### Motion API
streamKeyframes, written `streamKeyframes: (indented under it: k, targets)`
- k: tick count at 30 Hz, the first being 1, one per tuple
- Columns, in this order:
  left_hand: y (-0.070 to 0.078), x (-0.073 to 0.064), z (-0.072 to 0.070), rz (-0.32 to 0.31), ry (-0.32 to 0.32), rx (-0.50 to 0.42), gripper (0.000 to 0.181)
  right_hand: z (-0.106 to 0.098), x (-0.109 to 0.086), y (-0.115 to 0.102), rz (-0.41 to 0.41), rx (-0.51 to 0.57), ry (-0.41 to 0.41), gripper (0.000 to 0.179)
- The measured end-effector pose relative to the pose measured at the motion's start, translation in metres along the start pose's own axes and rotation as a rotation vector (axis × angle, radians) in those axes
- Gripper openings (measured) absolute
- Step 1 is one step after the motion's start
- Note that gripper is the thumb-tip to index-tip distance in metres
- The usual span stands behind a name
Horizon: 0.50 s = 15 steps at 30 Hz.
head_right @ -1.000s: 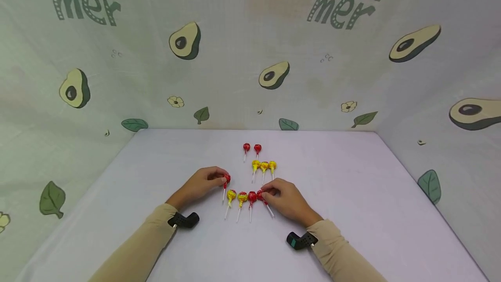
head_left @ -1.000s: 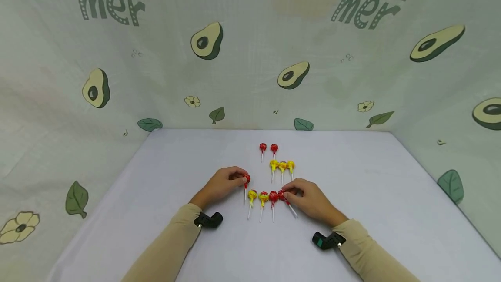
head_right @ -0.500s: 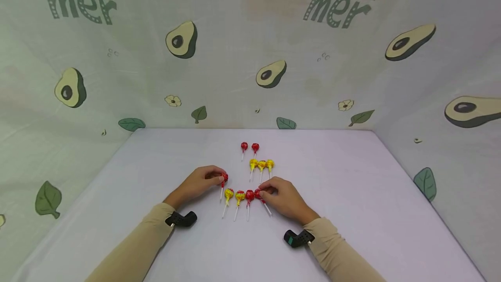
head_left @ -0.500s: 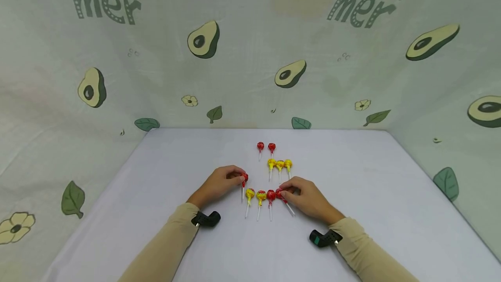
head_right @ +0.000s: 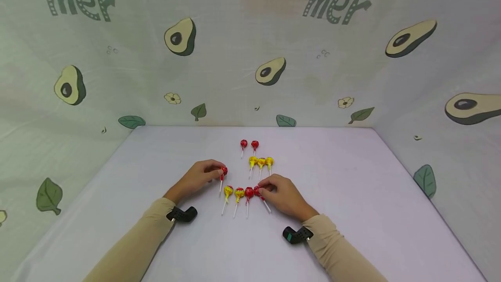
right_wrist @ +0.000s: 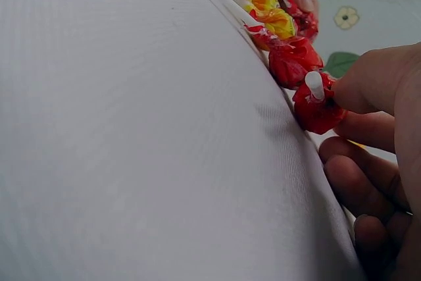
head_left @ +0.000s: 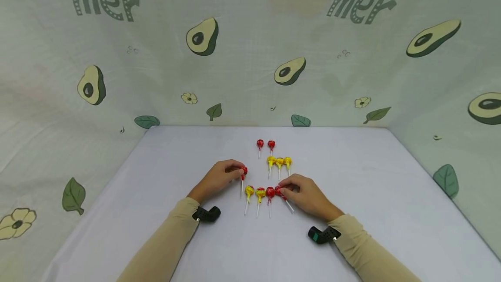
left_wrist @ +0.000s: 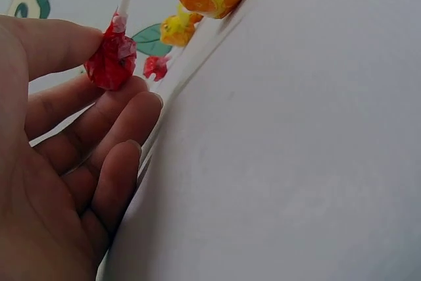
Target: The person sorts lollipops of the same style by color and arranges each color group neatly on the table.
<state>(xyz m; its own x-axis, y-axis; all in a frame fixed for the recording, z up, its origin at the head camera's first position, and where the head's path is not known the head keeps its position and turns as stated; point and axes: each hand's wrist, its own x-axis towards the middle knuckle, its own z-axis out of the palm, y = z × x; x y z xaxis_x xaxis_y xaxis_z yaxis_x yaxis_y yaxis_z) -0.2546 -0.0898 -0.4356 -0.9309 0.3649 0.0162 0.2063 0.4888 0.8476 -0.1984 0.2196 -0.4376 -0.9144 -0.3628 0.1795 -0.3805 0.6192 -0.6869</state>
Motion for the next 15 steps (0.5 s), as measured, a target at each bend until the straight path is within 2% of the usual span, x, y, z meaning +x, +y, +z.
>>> streamKeyframes:
  k: [10, 15]
  targets:
    - [0.008, 0.011, 0.004, -0.028, -0.041, -0.006, 0.027, 0.000, -0.001, 0.004, 0.010, 0.007, 0.005, 0.014]
    - [0.011, 0.018, 0.006, -0.025, -0.037, 0.006, 0.025, 0.000, -0.001, 0.003, 0.009, 0.005, 0.004, 0.015]
